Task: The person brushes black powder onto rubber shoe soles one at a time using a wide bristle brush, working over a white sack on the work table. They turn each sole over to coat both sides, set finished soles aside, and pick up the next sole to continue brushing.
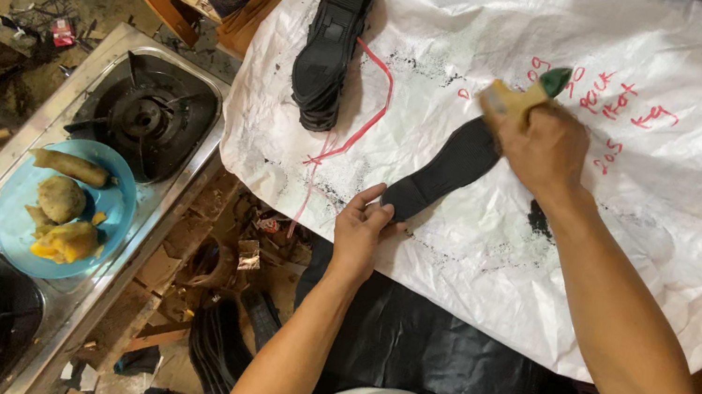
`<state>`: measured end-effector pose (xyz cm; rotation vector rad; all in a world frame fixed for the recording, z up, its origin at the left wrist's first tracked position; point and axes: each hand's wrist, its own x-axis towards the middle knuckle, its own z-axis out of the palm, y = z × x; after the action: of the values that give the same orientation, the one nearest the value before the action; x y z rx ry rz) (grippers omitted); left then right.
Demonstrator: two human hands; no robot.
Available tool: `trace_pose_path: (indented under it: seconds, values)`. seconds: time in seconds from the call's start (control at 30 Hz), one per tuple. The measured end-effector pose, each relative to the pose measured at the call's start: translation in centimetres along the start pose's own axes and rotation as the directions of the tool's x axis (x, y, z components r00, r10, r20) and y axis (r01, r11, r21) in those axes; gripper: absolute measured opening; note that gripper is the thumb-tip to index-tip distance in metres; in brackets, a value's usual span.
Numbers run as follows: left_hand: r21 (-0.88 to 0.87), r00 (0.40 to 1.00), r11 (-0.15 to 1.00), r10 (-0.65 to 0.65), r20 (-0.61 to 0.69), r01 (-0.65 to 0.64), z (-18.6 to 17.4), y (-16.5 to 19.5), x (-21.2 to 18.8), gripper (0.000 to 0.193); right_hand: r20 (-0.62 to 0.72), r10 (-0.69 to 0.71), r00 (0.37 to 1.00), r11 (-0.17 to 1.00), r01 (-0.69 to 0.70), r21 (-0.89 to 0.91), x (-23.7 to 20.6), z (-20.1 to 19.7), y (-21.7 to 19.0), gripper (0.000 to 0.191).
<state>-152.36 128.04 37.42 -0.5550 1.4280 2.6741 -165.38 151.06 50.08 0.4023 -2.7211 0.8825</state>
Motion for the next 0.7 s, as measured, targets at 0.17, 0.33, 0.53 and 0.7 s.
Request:
trace_pose_path:
  seconds: [0.17, 0.33, 0.53, 0.7]
  values:
    - [0.185, 0.996, 0.979, 0.088, -0.003, -0.086, 1.0, 2.2, -1.3, 0.046, 0.005, -0.052, 0.999, 0.964, 0.051, -0.261, -0.1, -0.5, 1.4, 0.027]
    - [0.618, 0.822, 0.543, 0.389, 0.415, -0.569, 2.3, 6.1, -3.2, 0.065, -0.228, -0.173, 0.958, 0.976, 0.136, -0.168, -0.4, -1.8, 2.0, 0.024]
    - [0.741, 0.558, -0.184, 0.548, 0.623, -0.646, 2.7, 8.0, -2.0, 0.037, -0.239, 0.084, 0.967, 0.977, -0.033, 0.209, -1.4, -4.2, 0.0, 0.018]
    - [0.386, 0.993, 0.919, 0.04, 0.112, -0.08, 0.9, 7.6, -1.0, 0.039, -0.233, 0.248, 0.94, 0.886, -0.123, 0.446, -1.9, -4.2, -0.9, 0.013]
